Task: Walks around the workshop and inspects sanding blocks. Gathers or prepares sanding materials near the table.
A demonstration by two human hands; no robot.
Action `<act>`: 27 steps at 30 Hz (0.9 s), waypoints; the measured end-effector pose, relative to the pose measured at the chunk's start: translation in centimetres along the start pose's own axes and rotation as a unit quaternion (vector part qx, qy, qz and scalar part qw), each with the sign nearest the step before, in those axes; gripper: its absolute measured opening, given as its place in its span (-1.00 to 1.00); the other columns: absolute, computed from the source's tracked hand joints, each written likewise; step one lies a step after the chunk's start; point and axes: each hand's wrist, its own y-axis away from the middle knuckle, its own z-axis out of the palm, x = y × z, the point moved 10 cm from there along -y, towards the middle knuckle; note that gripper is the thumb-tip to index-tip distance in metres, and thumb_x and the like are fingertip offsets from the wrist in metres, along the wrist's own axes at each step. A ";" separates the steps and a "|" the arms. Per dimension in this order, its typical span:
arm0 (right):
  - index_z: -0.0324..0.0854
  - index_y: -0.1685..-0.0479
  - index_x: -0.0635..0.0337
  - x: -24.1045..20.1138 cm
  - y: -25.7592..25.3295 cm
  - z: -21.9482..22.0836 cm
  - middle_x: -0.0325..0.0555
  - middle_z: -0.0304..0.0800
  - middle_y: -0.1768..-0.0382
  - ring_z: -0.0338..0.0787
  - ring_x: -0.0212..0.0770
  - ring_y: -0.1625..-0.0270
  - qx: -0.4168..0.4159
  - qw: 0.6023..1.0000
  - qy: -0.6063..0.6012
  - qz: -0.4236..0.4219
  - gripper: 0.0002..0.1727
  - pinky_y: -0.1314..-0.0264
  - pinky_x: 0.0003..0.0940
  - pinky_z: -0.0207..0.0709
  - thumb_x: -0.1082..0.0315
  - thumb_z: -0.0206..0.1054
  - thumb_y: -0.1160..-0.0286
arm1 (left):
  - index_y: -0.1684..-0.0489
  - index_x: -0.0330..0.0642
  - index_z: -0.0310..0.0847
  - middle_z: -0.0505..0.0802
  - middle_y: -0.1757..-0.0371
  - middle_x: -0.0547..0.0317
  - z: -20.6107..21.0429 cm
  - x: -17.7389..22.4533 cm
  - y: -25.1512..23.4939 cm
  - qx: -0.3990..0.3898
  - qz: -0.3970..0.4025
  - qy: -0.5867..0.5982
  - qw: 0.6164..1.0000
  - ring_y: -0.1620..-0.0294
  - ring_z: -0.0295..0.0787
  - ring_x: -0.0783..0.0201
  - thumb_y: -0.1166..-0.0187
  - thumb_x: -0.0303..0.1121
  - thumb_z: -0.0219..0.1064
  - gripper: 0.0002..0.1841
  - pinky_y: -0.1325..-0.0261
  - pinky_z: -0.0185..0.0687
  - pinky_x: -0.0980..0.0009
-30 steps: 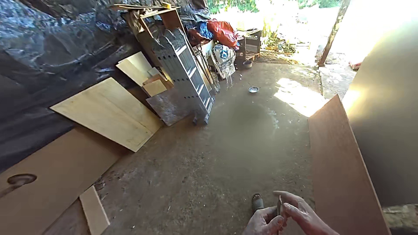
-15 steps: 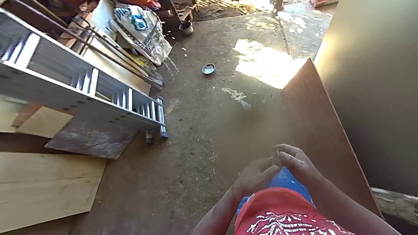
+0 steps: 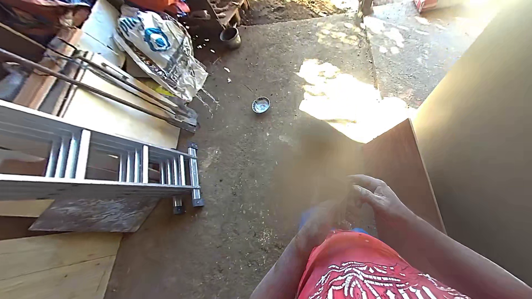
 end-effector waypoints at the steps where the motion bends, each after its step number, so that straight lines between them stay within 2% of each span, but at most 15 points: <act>1: 0.59 -0.44 0.28 -0.5 -2.4 -1.5 -0.13 0.85 0.21 0.76 -0.33 0.29 0.024 0.999 0.023 -0.025 -0.56 0.17 -0.41 0.69 0.21 0.21 -0.72 | -0.47 -0.21 0.46 0.88 -0.03 0.03 -1.1 1.6 -2.2 0.000 0.000 0.031 1.000 0.10 0.85 0.21 -0.81 0.12 -0.28 -0.35 0.18 0.79 0.32; 2: 0.56 -0.49 0.25 -1.2 -4.9 -3.0 -0.15 0.83 0.18 0.76 -0.35 0.27 0.046 0.997 0.047 -0.051 -0.54 0.14 -0.43 0.70 0.26 0.23 -0.70 | -0.52 -0.26 0.42 0.88 -0.01 -0.04 -2.5 3.3 -4.5 0.002 0.001 0.057 0.998 0.13 0.86 0.17 -0.82 0.12 -0.33 -0.31 0.22 0.80 0.32; 4: 0.48 -0.61 0.21 -2.4 -9.9 -5.6 -0.11 0.79 0.02 0.77 -0.31 0.14 0.080 0.986 0.107 -0.099 -0.46 0.05 -0.40 0.73 0.25 0.28 -0.66 | -0.53 -0.29 0.41 0.88 0.00 -0.09 -5.3 6.8 -9.0 -0.003 0.002 0.089 0.996 0.13 0.87 0.14 -0.83 0.12 -0.33 -0.30 0.22 0.80 0.30; 6: 0.51 -0.59 0.20 -4.2 -14.7 -7.4 -0.01 0.73 -0.14 0.79 -0.27 0.02 0.118 0.965 0.184 -0.147 -0.40 0.01 -0.37 0.77 0.14 0.33 -0.60 | -0.44 -0.22 0.42 0.88 -0.02 0.04 -8.0 10.9 -13.4 -0.007 -0.005 0.058 0.998 0.09 0.87 0.20 -0.84 0.06 -0.35 -0.38 0.15 0.82 0.30; 8: 0.50 -0.55 0.28 -5.9 -19.5 -9.0 0.04 0.71 -0.20 0.79 -0.23 -0.06 0.159 0.955 0.199 -0.150 -0.29 -0.02 -0.34 0.77 -0.01 0.41 -0.52 | -0.47 -0.26 0.42 0.85 -0.08 0.12 -10.5 15.5 -17.9 -0.001 -0.014 -0.015 1.000 -0.02 0.85 0.21 -0.83 -0.10 -0.20 -0.49 0.02 0.85 0.20; 10: 0.45 -0.54 0.35 -7.4 -24.1 -10.8 0.02 0.73 -0.20 0.83 -0.24 -0.07 0.198 0.966 0.123 -0.110 -0.22 -0.06 -0.34 0.81 -0.03 0.49 -0.45 | -0.60 -0.32 0.43 0.84 -0.21 0.05 -12.2 20.3 -22.1 -0.010 -0.004 -0.101 0.995 -0.10 0.86 0.16 -0.78 -0.12 0.11 -0.46 -0.08 0.86 0.12; 14: 0.41 -0.52 0.46 -10.5 -32.2 -15.5 0.11 0.78 -0.19 0.87 -0.14 -0.05 0.224 0.969 -0.059 -0.090 -0.35 -0.16 -0.28 0.80 0.30 0.47 -0.49 | -0.67 -0.25 0.41 0.85 -0.26 0.07 -14.9 28.2 -30.2 -0.060 0.027 -0.222 0.973 -0.10 0.86 0.25 -0.77 -0.23 0.22 -0.47 -0.20 0.81 0.28; 16: 0.38 -0.56 0.48 -11.4 -35.5 -18.1 0.16 0.76 -0.23 0.85 -0.10 -0.11 0.226 0.965 -0.088 -0.098 -0.37 -0.24 -0.24 0.77 0.36 0.42 -0.54 | -0.67 -0.26 0.41 0.86 -0.22 0.04 -15.8 30.9 -34.3 -0.088 0.022 -0.226 0.970 -0.05 0.85 0.25 -0.78 -0.24 0.20 -0.48 -0.18 0.79 0.29; 18: 0.36 -0.59 0.47 -11.8 -38.6 -21.2 0.15 0.77 -0.23 0.84 -0.10 -0.15 0.231 0.963 -0.090 -0.101 -0.39 -0.30 -0.21 0.75 0.35 0.35 -0.61 | -0.62 -0.26 0.46 0.85 -0.22 0.00 -16.6 32.7 -38.5 -0.106 -0.001 -0.210 0.972 -0.09 0.86 0.17 -0.83 -0.15 0.08 -0.50 -0.17 0.83 0.19; 21: 0.46 -0.54 0.39 -10.8 -43.2 -27.6 0.19 0.80 -0.19 0.84 -0.02 -0.17 0.252 0.955 -0.138 -0.073 -0.50 -0.30 -0.07 0.74 0.39 0.19 -0.64 | -0.40 -0.26 0.57 0.86 -0.19 -0.01 -17.9 34.2 -45.5 -0.092 -0.052 -0.126 0.986 -0.15 0.86 0.10 -0.86 0.04 -0.11 -0.42 -0.15 0.85 0.08; 24: 0.53 -0.44 0.42 -10.3 -47.1 -35.3 0.23 0.82 -0.07 0.88 -0.03 -0.02 0.288 0.930 -0.227 -0.036 -0.56 -0.17 -0.07 0.79 0.55 0.05 -0.61 | -0.36 -0.31 0.54 0.88 -0.13 -0.10 -18.1 36.4 -53.0 -0.030 -0.079 -0.035 0.996 -0.09 0.90 0.02 -0.89 -0.10 -0.22 -0.47 -0.07 0.87 0.04; 27: 0.55 -0.37 0.44 -11.8 -51.0 -43.2 0.18 0.85 0.03 0.89 -0.10 0.06 0.282 0.918 -0.277 -0.027 -0.59 -0.12 -0.13 0.81 0.58 0.03 -0.60 | -0.22 -0.38 0.62 0.90 -0.05 -0.16 -16.5 39.4 -61.4 -0.003 -0.071 -0.023 0.997 -0.03 0.92 0.01 -0.87 -0.24 -0.11 -0.57 -0.07 0.88 0.05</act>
